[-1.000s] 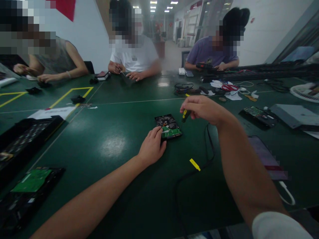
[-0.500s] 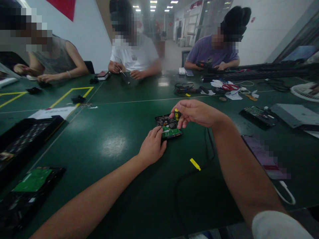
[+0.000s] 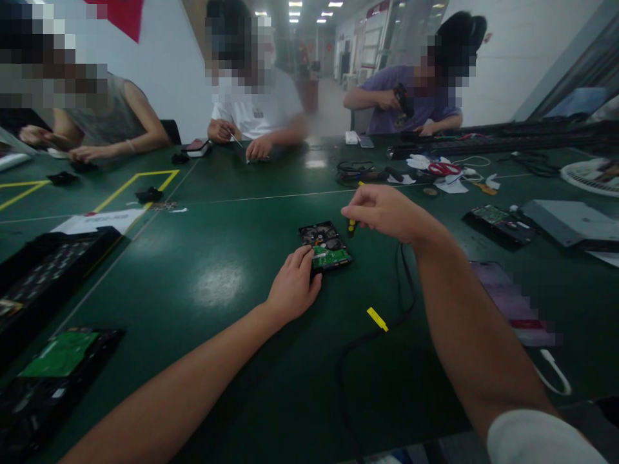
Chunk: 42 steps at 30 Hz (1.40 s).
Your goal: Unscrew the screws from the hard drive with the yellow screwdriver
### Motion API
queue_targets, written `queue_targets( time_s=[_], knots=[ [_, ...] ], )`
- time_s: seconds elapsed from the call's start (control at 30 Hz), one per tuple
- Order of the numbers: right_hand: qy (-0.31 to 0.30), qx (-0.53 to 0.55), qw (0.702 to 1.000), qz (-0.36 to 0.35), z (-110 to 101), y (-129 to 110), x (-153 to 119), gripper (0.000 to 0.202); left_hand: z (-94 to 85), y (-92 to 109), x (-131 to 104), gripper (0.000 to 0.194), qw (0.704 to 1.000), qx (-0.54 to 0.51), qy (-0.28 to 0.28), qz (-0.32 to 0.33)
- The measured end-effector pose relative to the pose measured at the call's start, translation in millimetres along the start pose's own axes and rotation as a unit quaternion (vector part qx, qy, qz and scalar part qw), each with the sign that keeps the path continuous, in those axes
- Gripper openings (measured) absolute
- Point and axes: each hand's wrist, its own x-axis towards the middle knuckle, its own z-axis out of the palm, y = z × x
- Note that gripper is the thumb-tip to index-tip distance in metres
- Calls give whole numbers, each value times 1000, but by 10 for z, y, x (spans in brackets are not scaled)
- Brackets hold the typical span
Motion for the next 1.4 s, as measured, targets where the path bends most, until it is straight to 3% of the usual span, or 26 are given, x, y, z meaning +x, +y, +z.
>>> queue_targets(
  time_s=[0.2,0.37,0.6,0.83,1.0,1.13,1.4],
  knots=[
    [-33,71,997,16,12,-15,-4,9,4,-4,-2,53,1000,-5,3,4],
    [-106,155,982,28,32,29,13,20,12,-9,-3,52,1000,-6,5,8],
    [-162,225,961,19,83,100,40,36,31,-18,-6,52,1000,2,6,7],
    [-216,283,934,22,79,90,8,22,32,-15,-6,53,1000,0,11,11],
    [-145,170,974,-34,62,57,12,18,15,3,-2,51,1000,4,6,10],
    [-97,97,989,-63,41,64,19,22,20,-2,-7,51,1000,-2,12,10],
    [-29,66,997,-19,79,62,27,20,17,-2,-3,52,1000,-2,5,8]
  ],
)
